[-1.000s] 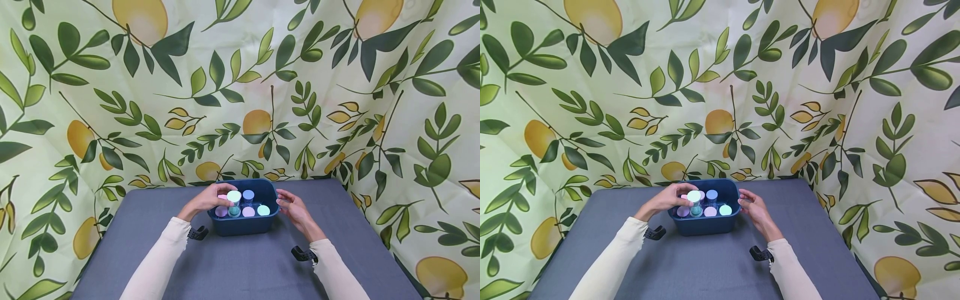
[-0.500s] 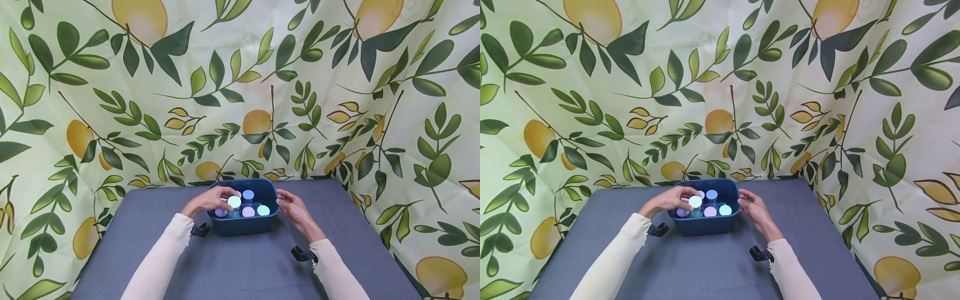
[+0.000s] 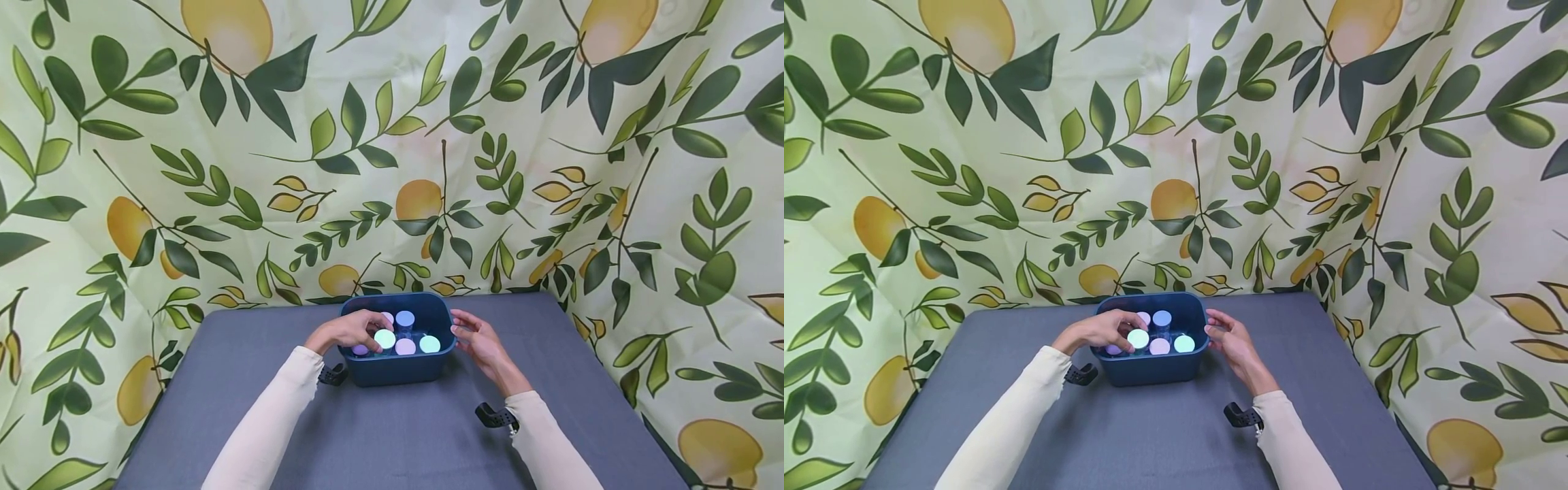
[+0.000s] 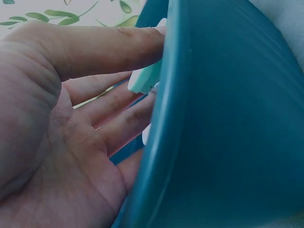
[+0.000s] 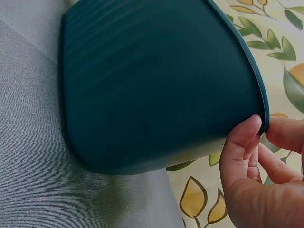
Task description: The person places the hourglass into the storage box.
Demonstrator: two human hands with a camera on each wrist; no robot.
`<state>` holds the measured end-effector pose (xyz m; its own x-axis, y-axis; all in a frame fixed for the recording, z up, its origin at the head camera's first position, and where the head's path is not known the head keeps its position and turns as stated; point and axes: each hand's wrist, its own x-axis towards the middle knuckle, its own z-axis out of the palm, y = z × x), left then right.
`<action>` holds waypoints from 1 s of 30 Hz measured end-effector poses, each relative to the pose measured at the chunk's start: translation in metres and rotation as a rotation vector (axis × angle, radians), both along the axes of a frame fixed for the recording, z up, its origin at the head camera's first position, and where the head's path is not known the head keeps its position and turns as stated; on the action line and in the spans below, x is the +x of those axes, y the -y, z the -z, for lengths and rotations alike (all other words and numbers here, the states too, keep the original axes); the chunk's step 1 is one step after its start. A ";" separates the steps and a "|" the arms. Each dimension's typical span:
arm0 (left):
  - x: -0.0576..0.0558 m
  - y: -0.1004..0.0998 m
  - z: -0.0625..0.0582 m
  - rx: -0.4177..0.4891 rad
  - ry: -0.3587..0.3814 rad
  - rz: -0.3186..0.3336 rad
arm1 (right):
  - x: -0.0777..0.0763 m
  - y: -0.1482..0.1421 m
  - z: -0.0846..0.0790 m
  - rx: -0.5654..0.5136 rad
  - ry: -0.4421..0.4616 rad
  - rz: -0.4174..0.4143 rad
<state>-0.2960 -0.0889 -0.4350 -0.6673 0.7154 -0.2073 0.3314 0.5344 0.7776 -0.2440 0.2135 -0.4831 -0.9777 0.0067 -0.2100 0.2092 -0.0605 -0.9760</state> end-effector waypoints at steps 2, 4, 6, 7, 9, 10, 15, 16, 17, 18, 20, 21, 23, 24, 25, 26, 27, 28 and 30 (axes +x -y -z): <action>0.000 -0.001 0.000 -0.012 -0.006 -0.003 | 0.000 0.000 0.000 0.001 -0.003 -0.001; 0.001 -0.001 -0.001 -0.020 -0.002 -0.008 | 0.000 0.001 0.000 0.000 -0.004 0.000; 0.002 -0.002 -0.001 -0.028 0.003 -0.010 | 0.000 0.001 0.000 0.003 -0.005 0.000; 0.002 -0.002 -0.001 -0.033 0.006 -0.011 | 0.001 0.001 -0.001 0.004 -0.004 0.000; 0.003 -0.002 -0.001 -0.038 0.014 -0.008 | 0.001 0.001 -0.001 0.007 -0.004 0.001; 0.003 -0.002 -0.001 -0.042 0.017 -0.009 | 0.001 0.001 -0.001 0.009 -0.005 0.001; 0.002 -0.002 0.000 -0.060 0.008 -0.008 | 0.001 0.001 0.000 0.007 -0.007 0.004; 0.002 -0.002 0.000 -0.066 0.005 -0.011 | 0.001 0.001 0.000 0.008 -0.011 0.001; 0.002 -0.003 0.000 -0.070 0.001 -0.011 | 0.001 0.001 0.000 0.004 -0.010 0.002; 0.002 -0.003 0.000 -0.074 -0.003 -0.010 | 0.001 0.001 0.001 0.000 -0.010 0.002; 0.003 -0.003 0.000 -0.080 -0.003 -0.009 | 0.001 0.001 0.002 -0.006 -0.009 0.000; 0.003 -0.004 0.000 -0.083 -0.003 -0.006 | 0.001 0.001 0.002 -0.005 -0.012 -0.005; 0.003 -0.004 0.001 -0.086 -0.002 0.000 | 0.001 0.001 0.003 -0.012 -0.011 -0.006; 0.004 -0.004 0.001 -0.089 -0.003 0.001 | 0.001 0.001 0.003 -0.011 -0.013 -0.009; 0.004 -0.004 0.001 -0.093 -0.003 0.001 | 0.001 0.001 0.002 -0.011 -0.014 -0.008; 0.004 -0.004 0.001 -0.097 -0.004 0.001 | 0.001 0.001 0.002 -0.009 -0.016 -0.008; 0.004 -0.004 0.001 -0.100 -0.003 0.001 | 0.001 0.001 0.002 -0.006 -0.018 -0.008; 0.004 -0.004 0.001 -0.101 0.000 0.000 | 0.001 0.001 0.002 -0.007 -0.015 -0.003; 0.004 -0.004 0.001 -0.107 0.001 0.000 | 0.001 0.001 0.001 -0.002 -0.014 0.002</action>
